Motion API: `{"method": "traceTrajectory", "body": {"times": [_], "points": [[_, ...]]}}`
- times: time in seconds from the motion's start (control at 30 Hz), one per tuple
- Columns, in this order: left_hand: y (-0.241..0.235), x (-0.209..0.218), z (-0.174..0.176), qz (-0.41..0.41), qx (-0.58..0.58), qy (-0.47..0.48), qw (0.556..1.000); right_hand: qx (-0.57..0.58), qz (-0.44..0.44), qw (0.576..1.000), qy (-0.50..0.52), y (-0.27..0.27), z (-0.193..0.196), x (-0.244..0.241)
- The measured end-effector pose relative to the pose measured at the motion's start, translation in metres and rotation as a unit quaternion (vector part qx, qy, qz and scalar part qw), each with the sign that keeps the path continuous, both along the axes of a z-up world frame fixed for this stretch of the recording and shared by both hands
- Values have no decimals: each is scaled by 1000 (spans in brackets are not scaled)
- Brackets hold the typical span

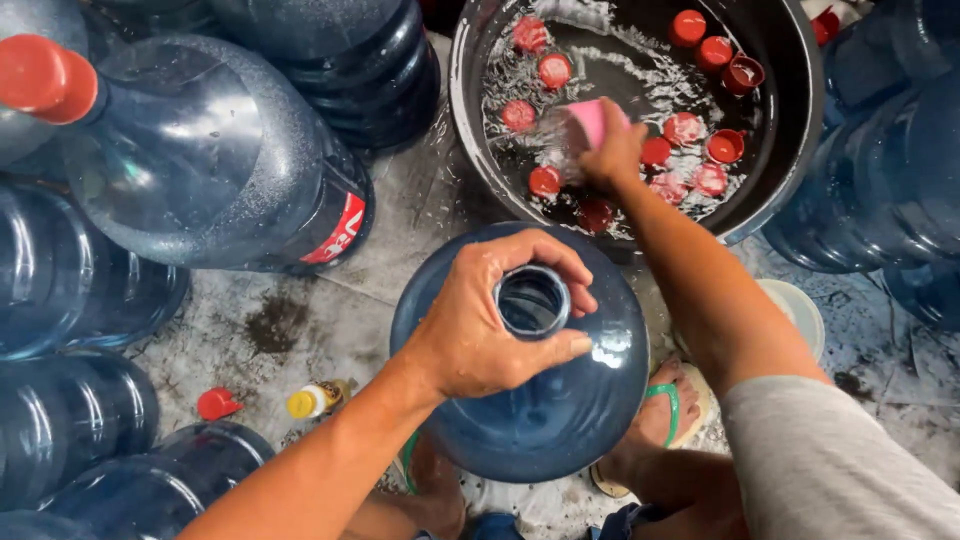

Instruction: Manually scrubbing and rinsing a large water jug using a sponge, brush, and water.

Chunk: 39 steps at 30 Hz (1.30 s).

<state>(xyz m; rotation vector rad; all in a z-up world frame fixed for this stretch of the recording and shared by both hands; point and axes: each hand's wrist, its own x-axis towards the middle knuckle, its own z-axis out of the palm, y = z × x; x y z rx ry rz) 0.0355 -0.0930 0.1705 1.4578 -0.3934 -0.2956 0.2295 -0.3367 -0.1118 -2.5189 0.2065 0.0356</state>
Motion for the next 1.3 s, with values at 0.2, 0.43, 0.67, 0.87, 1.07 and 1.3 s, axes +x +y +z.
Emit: {"method": "traceTrajectory", "body": {"times": [0.2, 0.43, 0.67, 0.87, 1.07, 1.3], "points": [[-14, -7, 2, 88, 9, -43, 995, 466, -111, 875, 67, -39, 59, -22], [-35, 12, -6, 161, 128, -36, 978, 587, -161, 786, 108, -18, 233, -99], [-59, 32, -16, 113, 90, -102, 984, 465, -55, 883, 25, -7, 340, -167], [-73, 28, -4, 146, 132, 25, 980, 358, 8, 928, -99, -9, 351, -191], [-84, 29, -21, 196, 151, -133, 960, 264, 120, 927, -237, -12, 350, -191], [-91, 18, -11, 282, 209, -142, 926, 22, 206, 902, -377, -4, 357, -203]]}}
